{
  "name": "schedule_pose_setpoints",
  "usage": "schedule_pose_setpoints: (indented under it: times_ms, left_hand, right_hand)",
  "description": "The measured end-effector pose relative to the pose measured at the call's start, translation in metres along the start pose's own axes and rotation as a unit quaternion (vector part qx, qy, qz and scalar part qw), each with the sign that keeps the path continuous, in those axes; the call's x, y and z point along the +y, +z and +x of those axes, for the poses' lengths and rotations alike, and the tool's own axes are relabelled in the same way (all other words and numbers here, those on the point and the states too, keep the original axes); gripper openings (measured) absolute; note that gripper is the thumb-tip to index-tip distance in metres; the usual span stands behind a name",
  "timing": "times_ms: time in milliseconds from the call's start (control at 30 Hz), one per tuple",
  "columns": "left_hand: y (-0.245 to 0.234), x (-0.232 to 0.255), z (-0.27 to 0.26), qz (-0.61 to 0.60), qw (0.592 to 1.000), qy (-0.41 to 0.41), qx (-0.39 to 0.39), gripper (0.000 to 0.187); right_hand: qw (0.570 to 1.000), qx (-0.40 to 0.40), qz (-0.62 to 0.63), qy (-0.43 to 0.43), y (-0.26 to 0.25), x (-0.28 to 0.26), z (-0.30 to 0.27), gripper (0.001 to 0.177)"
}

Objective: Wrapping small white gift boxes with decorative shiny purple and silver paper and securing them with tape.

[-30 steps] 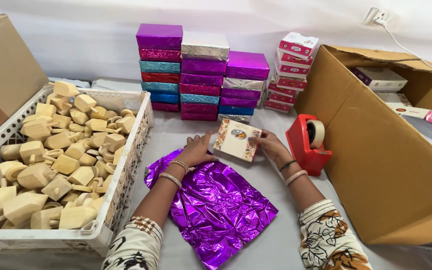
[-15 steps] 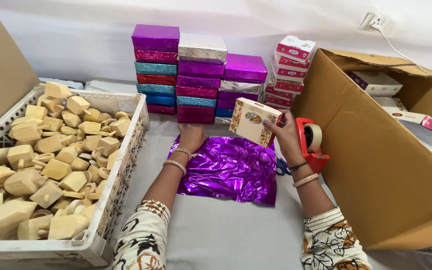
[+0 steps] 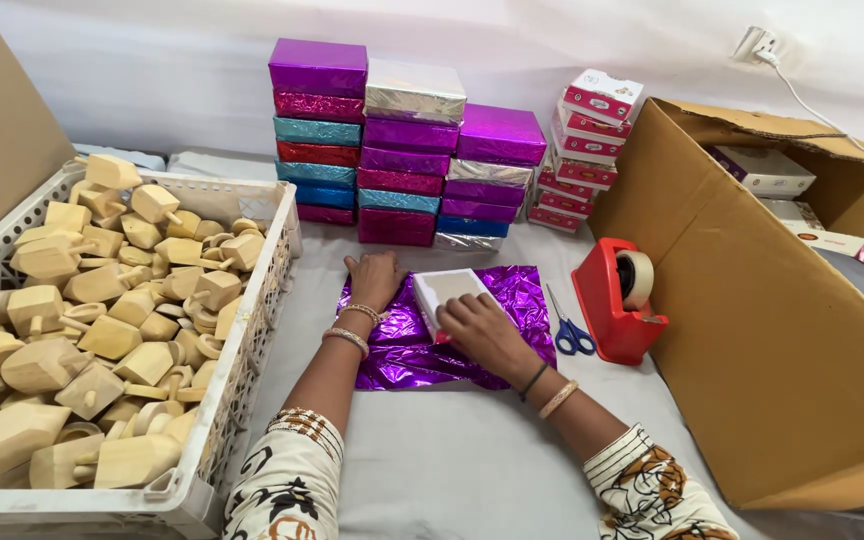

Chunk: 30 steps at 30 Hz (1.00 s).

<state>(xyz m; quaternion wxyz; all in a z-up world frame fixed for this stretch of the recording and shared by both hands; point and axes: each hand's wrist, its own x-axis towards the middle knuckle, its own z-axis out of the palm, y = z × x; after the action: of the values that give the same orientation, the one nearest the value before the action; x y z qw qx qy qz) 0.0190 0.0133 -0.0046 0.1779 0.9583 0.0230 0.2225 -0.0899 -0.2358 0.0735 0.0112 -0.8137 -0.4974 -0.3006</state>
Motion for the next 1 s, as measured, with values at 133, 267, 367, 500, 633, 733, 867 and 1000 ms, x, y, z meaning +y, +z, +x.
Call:
schedule_pose_setpoints:
  times_ms: [133, 267, 367, 500, 633, 733, 867, 1000]
  left_hand:
    - [0.000, -0.002, 0.000, -0.002, 1.000, -0.008, -0.007, 0.024]
    - [-0.005, -0.007, -0.001, 0.003, 1.000, -0.012, -0.022, 0.026]
    - [-0.009, -0.016, 0.003, 0.014, 0.999, -0.022, -0.044, 0.030]
    - [-0.023, -0.031, 0.006, 0.023, 0.997, -0.025, -0.068, 0.034]
    - [-0.018, -0.045, 0.008, 0.016, 0.996, -0.031, -0.082, 0.035]
    - [-0.022, -0.044, 0.006, 0.010, 0.996, -0.037, -0.079, 0.034]
    - [-0.022, -0.050, 0.009, -0.063, 0.995, -0.052, -0.051, 0.032]
    - [-0.023, -0.063, 0.018, -0.130, 0.988, -0.067, -0.048, 0.031]
  right_hand:
    - [0.994, -0.067, -0.068, -0.048, -0.004, -0.007, -0.001, 0.047]
    - [0.991, -0.131, -0.027, -0.028, -0.035, -0.022, 0.016, 0.058]
    - [0.988, -0.155, -0.018, -0.008, -0.043, -0.026, 0.019, 0.062]
    - [0.986, -0.163, -0.023, -0.010, -0.039, -0.025, 0.016, 0.062]
    - [0.986, -0.152, -0.060, -0.031, -0.031, -0.027, 0.013, 0.059]
    - [0.984, -0.149, -0.089, -0.038, -0.027, -0.032, 0.011, 0.050]
    - [0.979, -0.151, -0.124, -0.051, -0.022, -0.035, 0.008, 0.041]
    - [0.986, -0.151, -0.063, -0.037, -0.034, -0.036, 0.011, 0.045]
